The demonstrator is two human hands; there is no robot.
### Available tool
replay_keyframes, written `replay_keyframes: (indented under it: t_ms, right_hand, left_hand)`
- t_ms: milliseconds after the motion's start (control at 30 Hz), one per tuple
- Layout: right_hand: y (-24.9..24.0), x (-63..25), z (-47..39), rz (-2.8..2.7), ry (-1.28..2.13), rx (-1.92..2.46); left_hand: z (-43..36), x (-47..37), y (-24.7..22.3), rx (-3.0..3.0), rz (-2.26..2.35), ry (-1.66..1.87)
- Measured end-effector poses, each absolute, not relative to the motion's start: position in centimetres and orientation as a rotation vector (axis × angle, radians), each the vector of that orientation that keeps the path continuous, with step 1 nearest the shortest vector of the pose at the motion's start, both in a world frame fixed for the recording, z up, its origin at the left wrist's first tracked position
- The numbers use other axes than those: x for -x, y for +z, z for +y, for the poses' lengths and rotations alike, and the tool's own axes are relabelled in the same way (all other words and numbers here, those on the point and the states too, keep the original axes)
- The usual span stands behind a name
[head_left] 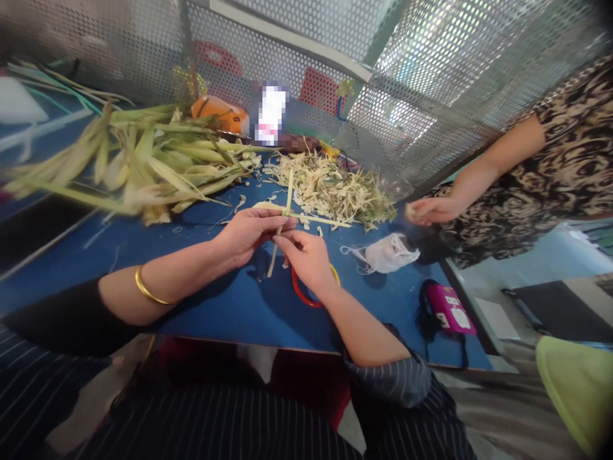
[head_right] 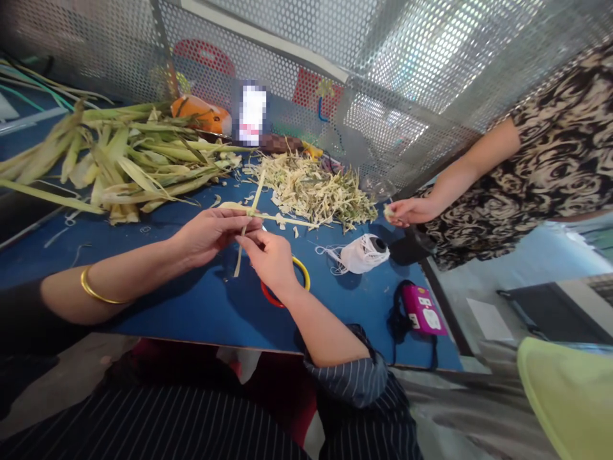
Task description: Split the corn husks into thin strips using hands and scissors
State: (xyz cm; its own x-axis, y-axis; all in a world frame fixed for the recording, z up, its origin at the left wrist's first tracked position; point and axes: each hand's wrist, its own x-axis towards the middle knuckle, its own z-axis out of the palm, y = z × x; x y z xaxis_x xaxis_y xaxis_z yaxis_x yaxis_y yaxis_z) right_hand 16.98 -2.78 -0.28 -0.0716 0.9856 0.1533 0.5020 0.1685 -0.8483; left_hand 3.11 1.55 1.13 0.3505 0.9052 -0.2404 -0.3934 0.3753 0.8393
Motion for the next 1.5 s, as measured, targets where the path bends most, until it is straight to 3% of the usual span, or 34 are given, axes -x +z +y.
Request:
replay_keyframes:
  t_ms: [200,433,767,967,1167,1500]
  right_hand:
    - [-0.5,-16.8,-2.9,-1.749,0.827,1.365]
    - [0.7,-16.9,-4.2,-2.055,-0.008,1.586]
    - [0.6,-16.6,-4.2,-2.262,-0.243,1.696]
    - [0.6,-17.2,-4.5,-2.131,-0.193,1.519]
    - [0.4,-17.0,-3.9,-1.947,0.316,1.640]
    - [-0.9,-16.2,-3.6,-1.942,0.639,1.378]
  left_hand:
    - [1.6,-3.3,0.8,-0.731,0.841,0.981]
    - [2.3,-2.9,0.8,-0.672,0.851,0.964]
    - [2.0,-3.0,1.3,-0.553,0.849,0.900]
    - [2.0,-2.9,1.0,-0.628,0.853,0.956]
    - [1.7,-2.9,0.6,-0.638,0.864,0.974]
    - [1.5,-3.1,0.5,-0.678,0.883,0.947]
